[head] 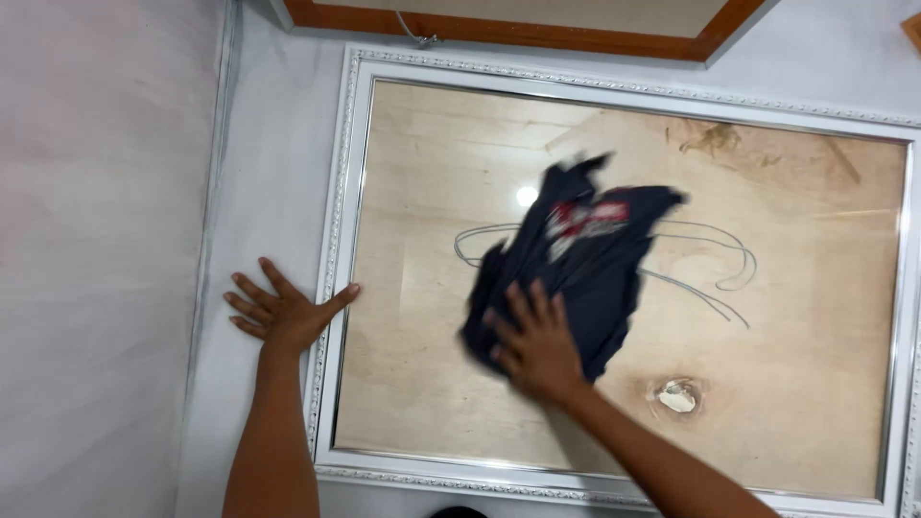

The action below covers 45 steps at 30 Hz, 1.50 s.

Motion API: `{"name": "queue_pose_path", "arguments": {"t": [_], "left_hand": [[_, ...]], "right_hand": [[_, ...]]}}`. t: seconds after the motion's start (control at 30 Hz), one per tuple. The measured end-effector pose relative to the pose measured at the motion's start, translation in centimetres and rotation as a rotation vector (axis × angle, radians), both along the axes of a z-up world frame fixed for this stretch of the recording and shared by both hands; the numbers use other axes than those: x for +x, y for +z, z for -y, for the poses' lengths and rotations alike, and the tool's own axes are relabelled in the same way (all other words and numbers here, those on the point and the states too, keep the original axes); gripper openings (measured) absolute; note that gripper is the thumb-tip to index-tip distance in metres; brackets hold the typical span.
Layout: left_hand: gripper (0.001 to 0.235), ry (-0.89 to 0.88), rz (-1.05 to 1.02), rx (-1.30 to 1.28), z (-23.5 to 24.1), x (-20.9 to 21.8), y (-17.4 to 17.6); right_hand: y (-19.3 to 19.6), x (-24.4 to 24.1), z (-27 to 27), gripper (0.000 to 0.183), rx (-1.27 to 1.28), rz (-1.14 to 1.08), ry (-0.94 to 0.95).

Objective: Cleaning a glass pane inside a picture frame using a brush, spray cleaner, and a cloth

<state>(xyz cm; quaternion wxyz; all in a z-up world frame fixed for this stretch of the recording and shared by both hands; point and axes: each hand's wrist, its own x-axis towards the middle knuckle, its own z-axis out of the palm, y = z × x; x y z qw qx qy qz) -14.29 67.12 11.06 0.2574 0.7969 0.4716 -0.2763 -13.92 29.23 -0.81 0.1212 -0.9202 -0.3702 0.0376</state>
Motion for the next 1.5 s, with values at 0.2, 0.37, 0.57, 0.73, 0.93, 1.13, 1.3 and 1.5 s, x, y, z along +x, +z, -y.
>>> {"name": "queue_pose_path", "arguments": {"t": [0.2,0.37,0.57,0.73,0.93,1.13,1.3,1.5], "left_hand": [[0.158,-0.108,0.026,0.086,-1.5,-1.6,-4.3],[0.149,-0.015,0.035,0.031,-0.6,-1.0,-1.0],[0.152,-0.03,0.02,-0.022,-1.3,-0.9,-0.5],[0.156,-0.049,-0.001,-0.058,-1.5,-0.9,-0.3],[0.154,-0.064,-0.027,-0.053,-2.2,-1.2,-1.6],[0.134,-0.074,-0.04,-0.041,-3.0,-1.5,-3.4],[0.128,-0.124,-0.049,-0.027,-2.7,-1.2,-3.2],[0.123,-0.084,-0.018,-0.061,-2.6,-0.8,-1.8]], "right_hand": [[3.4,-9.2,-0.6,0.07,0.161,-0.353,0.535],[-1.1,10.4,1.4,0.09,0.14,0.116,0.209],[-2.1,24.8,0.2,0.089,-0.083,-0.05,-0.613],[-2.1,13.2,-5.6,0.058,-0.067,0.062,-0.35],[3.0,-10.6,-7.3,0.055,0.27,-0.225,0.588],[-1.1,8.7,-12.1,0.055,0.321,-0.167,0.731],[-3.9,24.8,-19.0,0.098,-0.049,0.025,-0.019],[1.0,15.1,-21.7,0.068,-0.063,-0.074,0.05]]}}
